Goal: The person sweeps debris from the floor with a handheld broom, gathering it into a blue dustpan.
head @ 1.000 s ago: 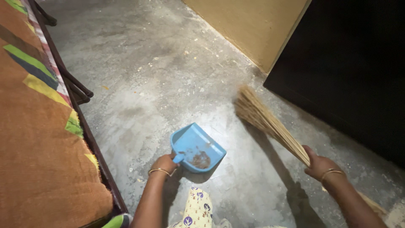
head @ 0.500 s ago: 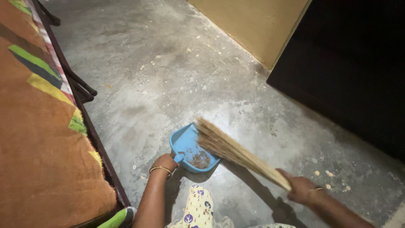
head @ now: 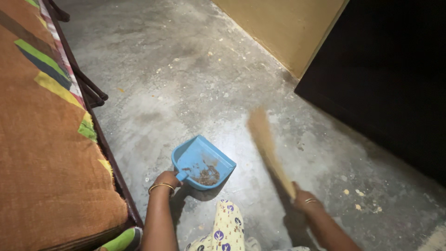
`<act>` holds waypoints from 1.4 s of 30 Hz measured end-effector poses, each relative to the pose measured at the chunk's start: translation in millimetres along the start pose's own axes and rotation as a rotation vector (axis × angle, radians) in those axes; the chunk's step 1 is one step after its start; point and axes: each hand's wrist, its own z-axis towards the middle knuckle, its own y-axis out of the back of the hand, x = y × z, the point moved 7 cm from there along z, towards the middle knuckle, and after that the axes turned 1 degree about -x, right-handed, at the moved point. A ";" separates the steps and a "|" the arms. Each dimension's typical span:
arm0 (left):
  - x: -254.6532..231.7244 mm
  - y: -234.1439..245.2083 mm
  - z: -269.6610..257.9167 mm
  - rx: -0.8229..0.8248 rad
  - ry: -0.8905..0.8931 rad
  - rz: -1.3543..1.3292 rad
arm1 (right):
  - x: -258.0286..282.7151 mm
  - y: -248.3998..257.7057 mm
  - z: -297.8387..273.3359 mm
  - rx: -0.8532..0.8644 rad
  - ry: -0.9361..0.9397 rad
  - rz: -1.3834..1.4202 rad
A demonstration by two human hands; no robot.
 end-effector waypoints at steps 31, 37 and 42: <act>12.0 -21.5 34.4 -0.050 -0.096 0.107 | 70.1 43.9 -113.9 0.136 0.031 0.386; 7.9 -7.4 3.5 -0.106 0.097 0.050 | 37.1 88.6 -109.9 -0.134 0.121 0.546; -5.6 18.9 -33.8 -0.161 0.200 -0.162 | 52.8 113.0 -124.3 -0.472 0.349 0.561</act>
